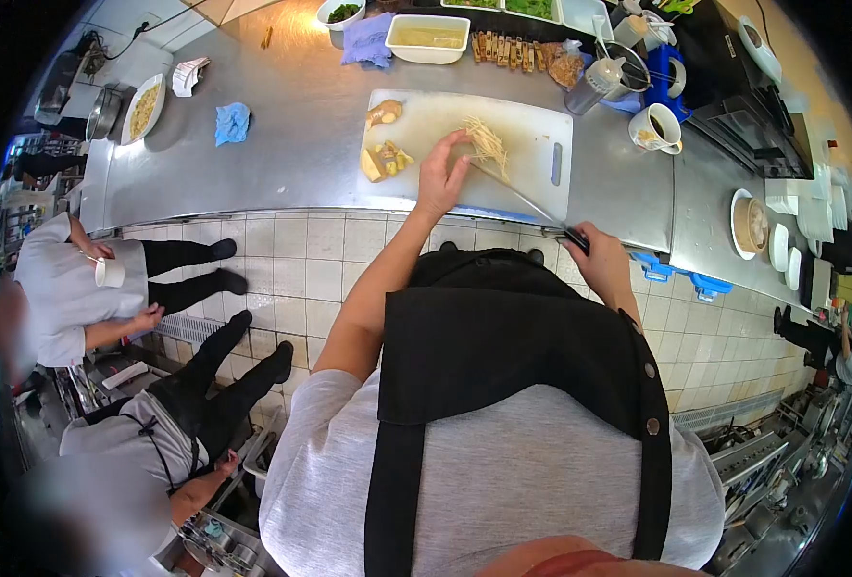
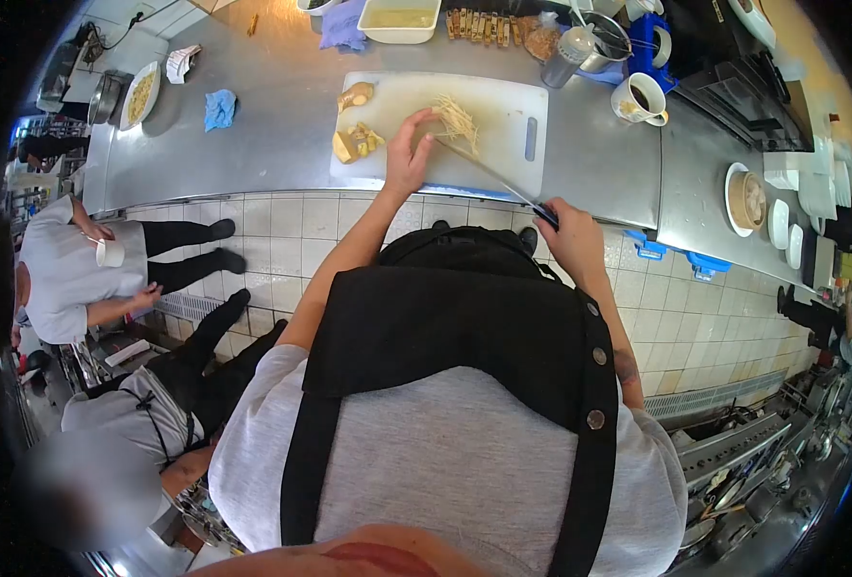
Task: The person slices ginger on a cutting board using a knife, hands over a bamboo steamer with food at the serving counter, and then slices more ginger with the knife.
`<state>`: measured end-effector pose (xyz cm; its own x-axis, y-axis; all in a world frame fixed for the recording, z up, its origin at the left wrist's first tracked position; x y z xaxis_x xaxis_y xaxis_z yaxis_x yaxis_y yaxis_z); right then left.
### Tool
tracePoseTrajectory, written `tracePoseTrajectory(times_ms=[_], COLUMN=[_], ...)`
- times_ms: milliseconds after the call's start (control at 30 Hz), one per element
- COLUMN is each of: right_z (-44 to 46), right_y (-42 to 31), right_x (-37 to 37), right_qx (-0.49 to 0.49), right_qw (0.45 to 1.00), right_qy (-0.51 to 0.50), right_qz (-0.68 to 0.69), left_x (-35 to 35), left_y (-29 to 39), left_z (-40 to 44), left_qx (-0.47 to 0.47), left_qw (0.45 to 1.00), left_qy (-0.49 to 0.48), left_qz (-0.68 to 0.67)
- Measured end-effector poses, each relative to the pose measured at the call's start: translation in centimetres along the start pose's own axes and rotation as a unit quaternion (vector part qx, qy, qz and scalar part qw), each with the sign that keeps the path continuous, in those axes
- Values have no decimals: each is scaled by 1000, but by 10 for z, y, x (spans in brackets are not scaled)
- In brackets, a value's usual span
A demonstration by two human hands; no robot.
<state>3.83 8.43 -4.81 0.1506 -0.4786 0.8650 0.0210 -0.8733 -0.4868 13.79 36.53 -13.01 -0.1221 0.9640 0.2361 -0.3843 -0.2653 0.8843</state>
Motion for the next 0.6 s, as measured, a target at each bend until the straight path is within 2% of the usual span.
tracePoseTrajectory(times_ms=[233,500,600], right_z=[29,36,32], right_y=[-11,-4,-8], right_x=[-13,-22,-18], right_qx=[11,-53,-46], right_qw=[1000,998,998], right_qy=[-21,-24,-25], right_qz=[-15,20,21], left_x=[3,0,-2], left_y=[5,7,14], left_z=[0,-4,-7], left_qx=[-54,-71,-100], left_qw=[996,995,992], left_qy=[54,10,-1], left_qz=[48,63,77])
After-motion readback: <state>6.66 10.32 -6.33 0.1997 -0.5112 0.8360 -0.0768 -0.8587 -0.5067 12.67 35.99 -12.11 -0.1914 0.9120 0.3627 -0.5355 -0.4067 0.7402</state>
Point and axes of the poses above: each hand's wrist, its own z-axis towards the middle knuckle, its own x-axis out of the back of the hand, y = z × x, the point moved 3 cm from there along z, towards the middle knuckle, and after that the axes turned 2 degrees about y, right-handed, at the moved point
